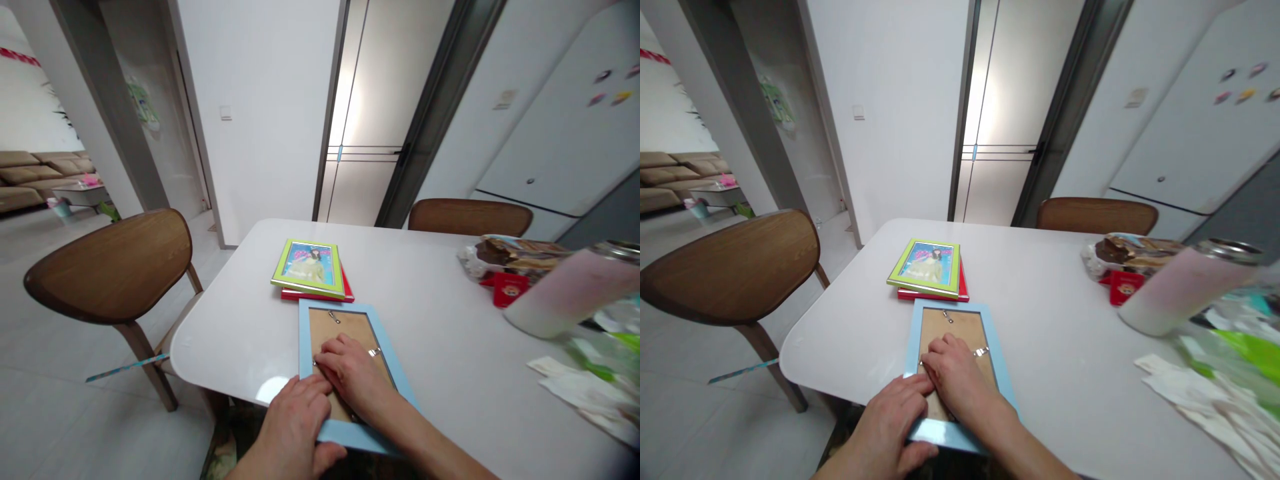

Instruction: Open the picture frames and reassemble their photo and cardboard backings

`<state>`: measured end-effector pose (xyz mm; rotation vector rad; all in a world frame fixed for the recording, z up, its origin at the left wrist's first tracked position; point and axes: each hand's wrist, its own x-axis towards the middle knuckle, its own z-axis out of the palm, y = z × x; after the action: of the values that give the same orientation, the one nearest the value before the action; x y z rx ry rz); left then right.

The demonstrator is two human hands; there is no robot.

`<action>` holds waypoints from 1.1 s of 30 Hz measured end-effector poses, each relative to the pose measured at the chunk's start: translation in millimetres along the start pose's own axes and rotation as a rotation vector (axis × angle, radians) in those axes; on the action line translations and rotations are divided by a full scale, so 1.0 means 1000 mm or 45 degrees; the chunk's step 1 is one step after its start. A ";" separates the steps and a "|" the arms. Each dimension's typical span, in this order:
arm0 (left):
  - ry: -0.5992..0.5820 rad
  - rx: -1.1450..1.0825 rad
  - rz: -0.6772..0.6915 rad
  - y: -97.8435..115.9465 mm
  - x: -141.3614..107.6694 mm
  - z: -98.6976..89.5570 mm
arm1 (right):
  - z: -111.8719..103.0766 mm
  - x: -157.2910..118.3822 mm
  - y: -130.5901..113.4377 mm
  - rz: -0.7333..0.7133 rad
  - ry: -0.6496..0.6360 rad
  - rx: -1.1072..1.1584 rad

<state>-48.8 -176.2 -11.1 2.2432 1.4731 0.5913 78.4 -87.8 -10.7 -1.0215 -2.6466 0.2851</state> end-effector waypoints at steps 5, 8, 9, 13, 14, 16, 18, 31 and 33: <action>0.019 -0.008 -0.003 -0.002 -0.002 0.002 | -0.005 -0.004 0.004 -0.038 -0.042 0.057; 0.037 -0.005 -0.003 -0.006 -0.005 0.003 | -0.018 -0.016 0.008 0.009 -0.043 0.214; 0.047 -0.007 0.002 -0.007 -0.006 0.004 | -0.022 -0.022 0.010 -0.003 -0.071 0.253; 0.055 -0.025 0.008 -0.012 -0.007 0.004 | -0.030 -0.044 0.014 -0.136 -0.154 0.229; 0.051 -0.028 0.004 -0.012 -0.007 0.004 | -0.030 -0.048 0.014 -0.152 -0.141 0.209; 0.046 -0.032 -0.002 -0.012 -0.006 0.004 | -0.030 -0.053 0.012 -0.165 -0.123 0.201; 0.045 -0.036 -0.012 -0.011 -0.005 0.003 | -0.031 -0.055 0.010 -0.179 -0.130 0.224; -0.086 -0.038 -0.097 -0.002 -0.007 -0.002 | -0.009 0.029 0.046 0.465 0.210 0.035; -0.088 -0.040 -0.098 -0.002 -0.007 -0.001 | -0.002 0.042 0.049 0.511 0.221 0.018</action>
<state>-53.1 -181.7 -12.4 2.1505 1.4980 0.5045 80.3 -23.4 -14.7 -1.4973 -2.2684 0.2829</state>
